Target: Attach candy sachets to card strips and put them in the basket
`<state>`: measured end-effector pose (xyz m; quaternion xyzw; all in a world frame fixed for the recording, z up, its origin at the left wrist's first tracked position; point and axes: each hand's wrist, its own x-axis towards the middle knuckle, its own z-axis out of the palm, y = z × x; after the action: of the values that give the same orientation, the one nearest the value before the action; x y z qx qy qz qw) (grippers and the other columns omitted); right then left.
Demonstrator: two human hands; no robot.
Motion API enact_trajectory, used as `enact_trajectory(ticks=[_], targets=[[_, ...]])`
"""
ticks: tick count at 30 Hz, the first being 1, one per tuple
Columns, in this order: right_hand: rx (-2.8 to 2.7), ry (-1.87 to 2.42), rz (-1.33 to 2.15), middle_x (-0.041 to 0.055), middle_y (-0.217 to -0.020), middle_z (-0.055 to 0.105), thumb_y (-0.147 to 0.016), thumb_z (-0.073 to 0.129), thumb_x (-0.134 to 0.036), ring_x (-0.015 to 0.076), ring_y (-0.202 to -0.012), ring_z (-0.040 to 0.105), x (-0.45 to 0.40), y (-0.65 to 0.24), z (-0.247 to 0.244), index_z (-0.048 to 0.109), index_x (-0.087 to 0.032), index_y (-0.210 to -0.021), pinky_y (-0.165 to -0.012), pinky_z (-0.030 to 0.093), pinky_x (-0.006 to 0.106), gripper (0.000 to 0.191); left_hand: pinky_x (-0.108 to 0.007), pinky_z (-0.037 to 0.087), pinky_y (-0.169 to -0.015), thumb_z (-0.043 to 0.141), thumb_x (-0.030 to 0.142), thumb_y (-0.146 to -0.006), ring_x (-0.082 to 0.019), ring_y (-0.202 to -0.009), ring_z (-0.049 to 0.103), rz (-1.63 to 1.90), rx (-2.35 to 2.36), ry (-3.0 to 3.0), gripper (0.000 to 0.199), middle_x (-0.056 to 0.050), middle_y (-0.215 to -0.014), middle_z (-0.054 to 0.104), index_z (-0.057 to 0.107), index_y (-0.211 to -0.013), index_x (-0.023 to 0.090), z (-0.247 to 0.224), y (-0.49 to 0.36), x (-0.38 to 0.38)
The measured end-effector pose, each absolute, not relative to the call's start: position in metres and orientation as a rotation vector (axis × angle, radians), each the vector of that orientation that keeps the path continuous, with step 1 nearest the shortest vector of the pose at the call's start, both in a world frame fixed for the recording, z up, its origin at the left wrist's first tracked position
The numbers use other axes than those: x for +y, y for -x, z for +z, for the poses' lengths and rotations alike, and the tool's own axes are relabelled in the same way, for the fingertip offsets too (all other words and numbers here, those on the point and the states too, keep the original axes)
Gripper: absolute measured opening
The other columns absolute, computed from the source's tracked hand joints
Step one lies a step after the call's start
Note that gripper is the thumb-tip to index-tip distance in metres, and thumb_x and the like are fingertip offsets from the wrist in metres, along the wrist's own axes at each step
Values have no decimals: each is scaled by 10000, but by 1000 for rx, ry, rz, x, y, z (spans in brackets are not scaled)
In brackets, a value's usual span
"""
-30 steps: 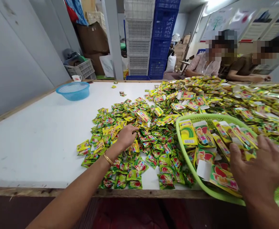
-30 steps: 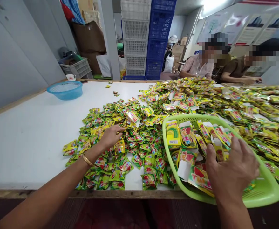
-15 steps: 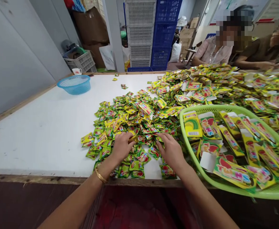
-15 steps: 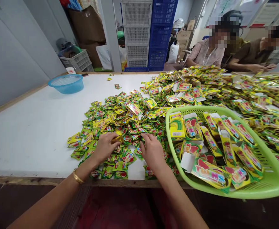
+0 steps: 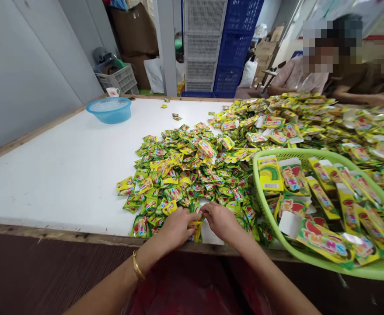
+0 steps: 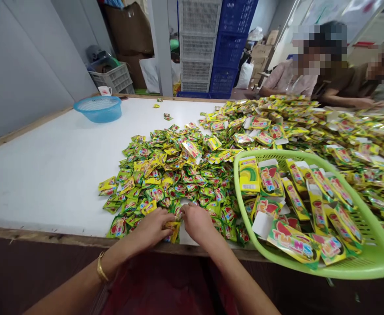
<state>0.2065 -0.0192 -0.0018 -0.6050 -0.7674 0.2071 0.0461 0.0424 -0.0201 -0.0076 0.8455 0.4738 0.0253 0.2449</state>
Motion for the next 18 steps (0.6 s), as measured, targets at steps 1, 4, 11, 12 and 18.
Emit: enact_trajectory(ticks=[1,4,11,12,18], targets=[[-2316,1851,630,85,-996,650,-856,426,-153,186,-929,598,-16,-209,2,637,-192,-988,-747,390,264,252,-324,400,-751,587,164,-727,-230,-871,532,73,1293,-2287,153,-64,-855,625,657,-858,198,-7,-43,-19],[-2216,1853,658,97,-884,664,-834,461,-180,201,-841,605,-8,-211,8,647,-175,-894,-700,382,278,196,-281,387,-686,601,150,-685,-196,-794,537,187,1248,-2180,66,-24,-770,599,630,-724,195,-4,-43,-16],[-1897,1525,1126,-15,-582,502,-854,417,-466,110,-576,461,-6,-197,-4,528,-180,-637,-538,339,222,376,-274,430,-768,529,101,-709,-162,-836,535,870,1187,-1927,139,-26,-853,545,628,-727,197,3,-35,-14],[-1829,1470,1185,-25,-582,481,-836,416,-524,101,-566,441,-6,-195,-5,517,-180,-644,-526,338,217,407,-277,431,-785,524,95,-715,-163,-857,538,914,1151,-1917,151,-31,-873,547,633,-728,200,4,-34,-15],[-1460,1316,1280,-29,-649,471,-790,436,-605,91,-601,454,-7,-190,-2,459,-188,-691,-580,416,230,429,-323,422,-900,644,178,-672,-207,-1035,543,981,1091,-1503,48,-73,-1152,564,630,-717,180,13,-29,-17]])
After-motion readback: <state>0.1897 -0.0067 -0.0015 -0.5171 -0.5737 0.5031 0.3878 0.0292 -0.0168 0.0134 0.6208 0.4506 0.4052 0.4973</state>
